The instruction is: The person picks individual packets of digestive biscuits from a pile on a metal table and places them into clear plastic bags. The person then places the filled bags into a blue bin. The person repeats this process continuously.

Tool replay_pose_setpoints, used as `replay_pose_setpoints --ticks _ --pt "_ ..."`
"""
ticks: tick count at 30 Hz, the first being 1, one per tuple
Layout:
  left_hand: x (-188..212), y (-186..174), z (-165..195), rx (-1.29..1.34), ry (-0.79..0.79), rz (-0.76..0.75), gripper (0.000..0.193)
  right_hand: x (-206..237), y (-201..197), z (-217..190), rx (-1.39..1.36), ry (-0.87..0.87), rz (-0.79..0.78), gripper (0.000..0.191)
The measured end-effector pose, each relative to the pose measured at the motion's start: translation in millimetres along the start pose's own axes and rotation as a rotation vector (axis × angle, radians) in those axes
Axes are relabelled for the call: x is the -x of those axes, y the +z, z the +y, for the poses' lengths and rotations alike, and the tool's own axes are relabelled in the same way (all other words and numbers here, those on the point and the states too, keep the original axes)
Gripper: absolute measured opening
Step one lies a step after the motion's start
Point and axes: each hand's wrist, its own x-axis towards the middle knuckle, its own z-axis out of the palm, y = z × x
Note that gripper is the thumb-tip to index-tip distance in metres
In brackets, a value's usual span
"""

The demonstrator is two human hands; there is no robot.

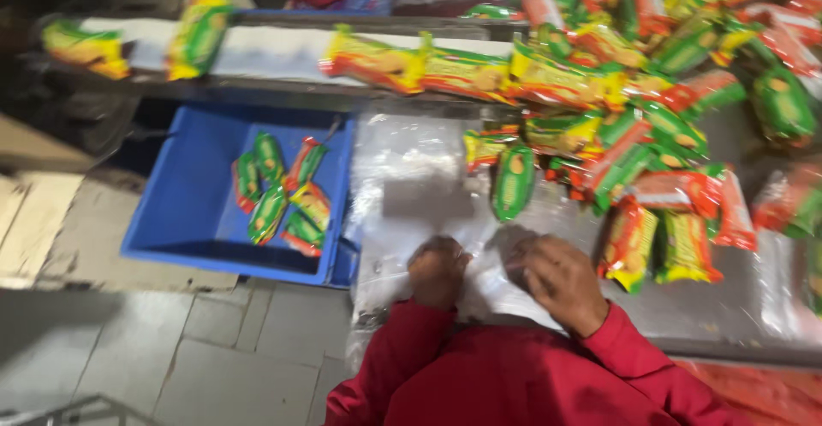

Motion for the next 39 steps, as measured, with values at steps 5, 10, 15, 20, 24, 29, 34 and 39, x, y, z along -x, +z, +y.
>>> replay_pose_setpoints --ticks 5,10,15,20,24,29,34,39 --pt "21 13 -20 0.195 0.056 -0.14 0.013 -58 47 -21 -0.132 -0.165 -0.198 0.016" --pt "15 -5 -11 0.22 -0.151 -0.115 0.019 -101 83 10 0.059 0.084 -0.212 0.032" --pt "-3 -30 1 0.14 -0.237 -0.308 0.043 -93 71 82 0.254 0.097 -0.272 0.046" --pt "-3 -35 5 0.198 -0.259 -0.276 0.036 -92 54 160 0.443 0.043 -0.316 0.06" --pt "-2 -34 -1 0.25 -0.287 -0.316 0.02 -82 44 174 0.821 0.012 -0.638 0.082" --pt "-3 -40 -13 0.711 -0.311 -0.495 0.022 -68 15 174 0.477 0.16 -0.733 0.056" --pt "7 -38 -21 0.959 -0.501 -0.579 0.014 -64 9 159 -0.296 0.739 0.051 0.07" --pt "8 -19 -31 0.857 -0.535 -0.609 0.037 -50 52 70 -0.239 0.211 0.304 0.067"
